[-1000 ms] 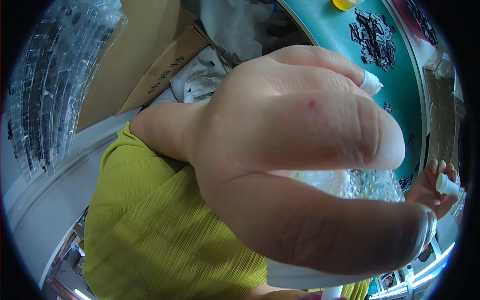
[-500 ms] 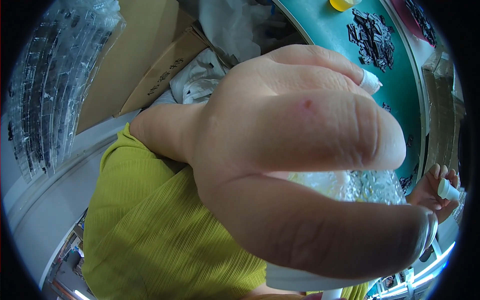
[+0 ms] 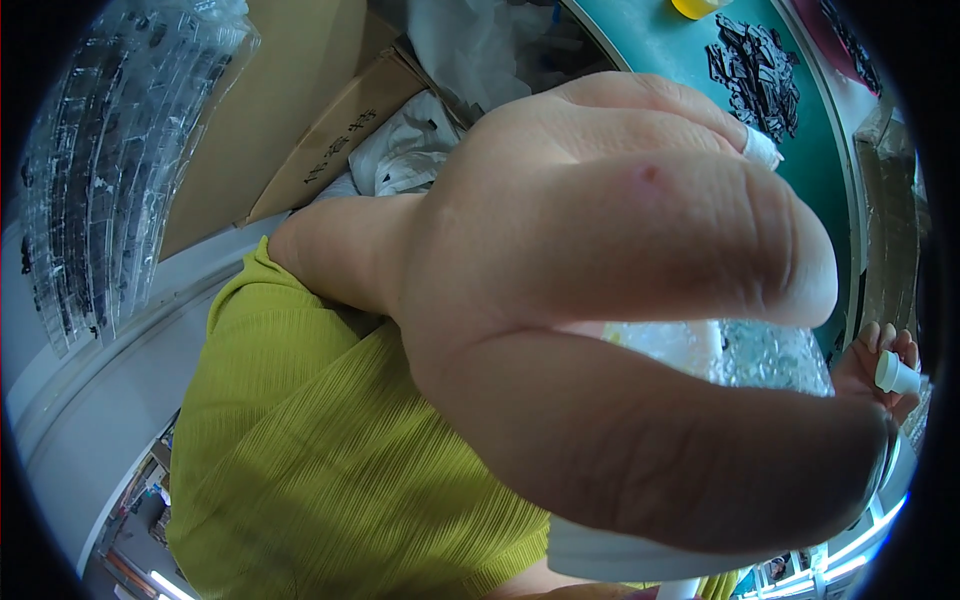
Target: The person assembles model cars by taking car bodies from a tray, attaching plastic pieces onto them by hand, and placing the cars back into the tray.
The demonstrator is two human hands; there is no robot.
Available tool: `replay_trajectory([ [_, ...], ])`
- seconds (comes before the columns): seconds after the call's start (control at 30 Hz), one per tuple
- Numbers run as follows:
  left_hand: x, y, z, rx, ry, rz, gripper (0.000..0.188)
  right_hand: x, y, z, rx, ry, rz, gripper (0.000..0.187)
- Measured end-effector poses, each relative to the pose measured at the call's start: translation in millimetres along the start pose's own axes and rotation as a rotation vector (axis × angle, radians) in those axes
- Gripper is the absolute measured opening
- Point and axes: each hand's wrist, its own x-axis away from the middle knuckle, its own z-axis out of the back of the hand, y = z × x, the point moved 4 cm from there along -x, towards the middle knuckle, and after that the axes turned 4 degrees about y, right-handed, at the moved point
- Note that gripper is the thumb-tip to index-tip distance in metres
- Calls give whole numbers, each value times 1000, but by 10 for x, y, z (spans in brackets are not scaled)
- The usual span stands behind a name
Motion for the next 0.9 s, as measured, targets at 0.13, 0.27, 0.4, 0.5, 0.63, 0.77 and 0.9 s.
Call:
replay_trajectory([
  [0.13,-54,-135,-79,-12,8,-8,37,-50,24,-62,-7,-62,-21,53],
  [0.27,-36,-82,-124,0,2,-12,37,40,56,-75,42,44,6,54],
  [0.4,-80,-141,-116,-4,6,-18,38,8,52,-94,3,-4,-24,53],
  [0.5,-72,-68,-115,-5,6,-22,38,18,64,-88,-12,-18,-36,53],
  [0.63,-107,-138,-133,-8,5,-26,38,22,75,-115,3,-14,-23,56],
  [0.77,-118,-162,-181,-10,1,-24,38,65,89,-119,47,38,14,57],
  [0.9,-96,-53,-113,-19,-2,-17,38,72,109,-94,33,53,7,57],
])
